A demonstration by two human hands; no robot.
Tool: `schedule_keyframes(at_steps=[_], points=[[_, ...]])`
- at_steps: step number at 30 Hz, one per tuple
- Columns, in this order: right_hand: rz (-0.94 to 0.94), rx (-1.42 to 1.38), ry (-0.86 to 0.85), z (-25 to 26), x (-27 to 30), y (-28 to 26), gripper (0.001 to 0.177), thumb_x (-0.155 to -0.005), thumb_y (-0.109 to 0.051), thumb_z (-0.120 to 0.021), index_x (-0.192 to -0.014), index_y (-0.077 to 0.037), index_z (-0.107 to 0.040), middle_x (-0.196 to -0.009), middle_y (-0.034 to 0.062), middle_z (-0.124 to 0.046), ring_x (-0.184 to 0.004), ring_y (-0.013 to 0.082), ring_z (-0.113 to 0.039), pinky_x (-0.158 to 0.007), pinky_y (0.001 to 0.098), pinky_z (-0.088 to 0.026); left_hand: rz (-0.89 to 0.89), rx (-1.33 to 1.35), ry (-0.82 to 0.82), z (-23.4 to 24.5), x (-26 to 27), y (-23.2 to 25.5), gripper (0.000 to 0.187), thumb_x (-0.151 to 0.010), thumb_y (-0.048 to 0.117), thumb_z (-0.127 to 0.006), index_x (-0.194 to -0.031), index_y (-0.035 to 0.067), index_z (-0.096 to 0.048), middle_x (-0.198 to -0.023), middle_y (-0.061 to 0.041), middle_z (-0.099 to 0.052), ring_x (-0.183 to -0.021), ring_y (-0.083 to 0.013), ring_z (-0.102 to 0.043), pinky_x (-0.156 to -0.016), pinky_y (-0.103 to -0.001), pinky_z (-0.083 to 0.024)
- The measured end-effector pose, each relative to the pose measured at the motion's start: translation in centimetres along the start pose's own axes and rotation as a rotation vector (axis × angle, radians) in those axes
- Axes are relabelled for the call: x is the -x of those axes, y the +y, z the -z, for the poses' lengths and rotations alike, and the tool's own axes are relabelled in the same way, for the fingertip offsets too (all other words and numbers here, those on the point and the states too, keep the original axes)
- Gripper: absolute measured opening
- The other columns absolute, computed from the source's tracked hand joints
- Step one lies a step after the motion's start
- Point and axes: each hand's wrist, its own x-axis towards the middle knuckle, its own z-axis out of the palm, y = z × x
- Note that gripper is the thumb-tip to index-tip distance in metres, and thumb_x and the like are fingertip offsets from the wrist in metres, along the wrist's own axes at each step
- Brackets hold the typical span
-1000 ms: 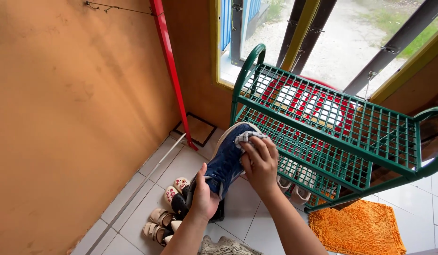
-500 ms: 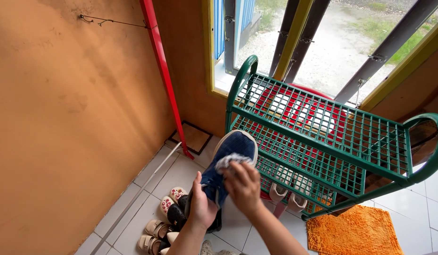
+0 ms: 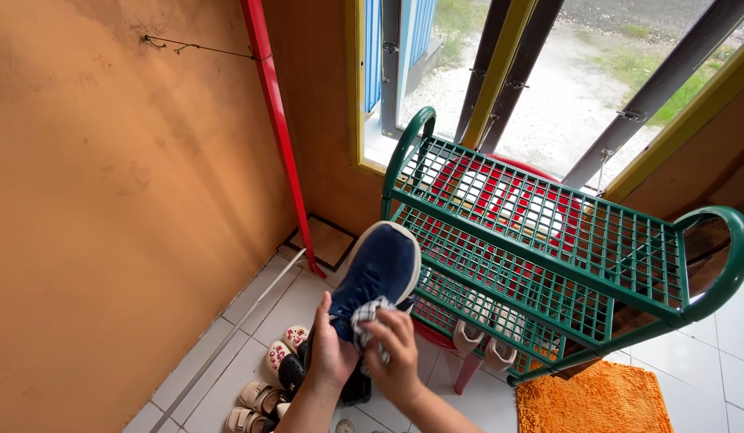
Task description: Wiping a blue sneaker with a cloth to clean it.
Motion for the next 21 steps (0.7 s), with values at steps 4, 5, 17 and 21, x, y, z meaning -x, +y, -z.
schedule_keyframes(at_steps=[4, 5, 17, 21], points=[[0.034, -0.011, -0.005, 0.4, -0.6, -0.4, 0.023, -0.094, -0.003, -0.058, -0.113, -0.005, -0.071, -0.121, 0.0157, -0.065, -0.108, 0.0357, -0.059, -0.099, 0.0492, -0.049, -0.038, 0.075, 0.026, -0.7, 0.4, 0.1, 0.071, -0.096, 0.055, -0.043, -0.139, 0.001, -0.06, -0.131, -0.021, -0.066, -0.119, -0.0359, -0.061, -0.105, -0.046, -0.047], [0.099, 0.065, 0.012, 0.5, -1.0, 0.6, 0.021, -0.094, -0.004, -0.059, -0.112, -0.006, -0.071, -0.12, 0.0153, -0.065, -0.109, 0.0351, -0.058, -0.099, 0.0496, -0.049, -0.025, 0.046, -0.011, -0.8, 0.5, 0.1, 0.071, -0.096, 0.055, -0.042, -0.14, 0.001, -0.059, -0.132, -0.02, -0.065, -0.12, -0.0347, -0.06, -0.104, -0.045, -0.047], [0.205, 0.407, 0.154, 5.1, -11.9, 2.7, 0.023, -0.096, -0.007, -0.065, -0.118, -0.006, -0.072, -0.124, 0.0138, -0.065, -0.116, 0.0368, -0.054, -0.103, 0.0516, -0.048, 0.114, -0.029, 0.024, -0.2, 1.9, -2.2, 0.075, -0.087, 0.049, -0.052, -0.151, 0.009, -0.053, -0.138, -0.019, -0.064, -0.12, -0.0336, -0.061, -0.096, -0.043, -0.05], [0.114, 0.338, 0.121, 4.1, -9.8, 2.2, 0.035, -0.094, -0.021, -0.073, -0.127, -0.012, -0.065, -0.132, 0.0127, -0.063, -0.123, 0.0361, -0.052, -0.107, 0.0523, -0.046, 0.056, 0.009, -0.032, 0.7, 1.3, -1.9, 0.085, -0.078, 0.054, -0.062, -0.145, 0.003, -0.053, -0.121, -0.026, -0.066, -0.107, -0.0365, -0.063, -0.084, -0.043, -0.055]])
